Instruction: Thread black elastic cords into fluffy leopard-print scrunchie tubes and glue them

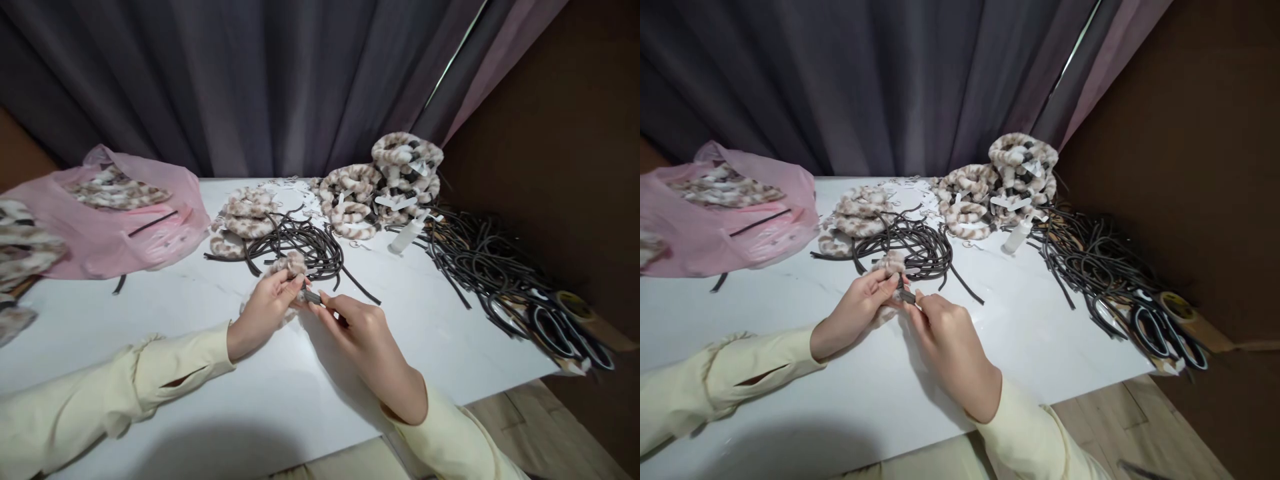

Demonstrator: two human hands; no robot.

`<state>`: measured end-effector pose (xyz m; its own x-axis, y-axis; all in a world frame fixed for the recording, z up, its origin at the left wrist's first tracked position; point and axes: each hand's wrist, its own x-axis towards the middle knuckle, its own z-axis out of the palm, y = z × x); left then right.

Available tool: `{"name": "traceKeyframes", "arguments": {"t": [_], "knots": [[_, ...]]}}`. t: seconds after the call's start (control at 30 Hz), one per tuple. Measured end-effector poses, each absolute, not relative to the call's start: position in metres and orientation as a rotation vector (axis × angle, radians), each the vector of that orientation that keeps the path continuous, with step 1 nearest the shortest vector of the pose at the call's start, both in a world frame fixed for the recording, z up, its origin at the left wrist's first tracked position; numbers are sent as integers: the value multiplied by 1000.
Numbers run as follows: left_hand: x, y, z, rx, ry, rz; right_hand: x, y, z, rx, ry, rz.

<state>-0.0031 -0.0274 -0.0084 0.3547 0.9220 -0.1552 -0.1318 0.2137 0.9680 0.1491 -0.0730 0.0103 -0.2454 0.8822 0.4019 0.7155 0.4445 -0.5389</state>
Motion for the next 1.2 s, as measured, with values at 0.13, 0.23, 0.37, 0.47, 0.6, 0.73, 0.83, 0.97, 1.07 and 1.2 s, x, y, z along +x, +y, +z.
{"name": "traceKeyframes", "arguments": {"t": [0.13,0.23,0.37,0.47,0.6,0.73,0.83,0.97,1.07,1.2], "knots": [[-3,-28,-5,1063,929,889,153,-73,11,-1344,-2000,348],[-3,-27,-2,1021,921,900,155,-74,12,-1343,-1972,374],[-2,-27,-1,997,905,905,156,-74,13,-1317,-1966,380],[-2,-27,-1,1011,900,907,155,-73,12,-1316,-1982,369],[-4,-28,-4,1005,898,869,154,-73,10,-1315,-1990,351],[-4,-29,-5,1013,927,825,152,-74,9,-1322,-2025,365],[-4,-29,-5,1019,935,857,148,-73,9,-1325,-2067,331],[-4,-28,-2,1007,903,865,147,-71,9,-1318,-2076,306],[-4,-26,-2,979,849,849,150,-72,11,-1332,-2024,369],[-6,-23,-2,970,849,820,155,-73,13,-1342,-1909,492]]}}
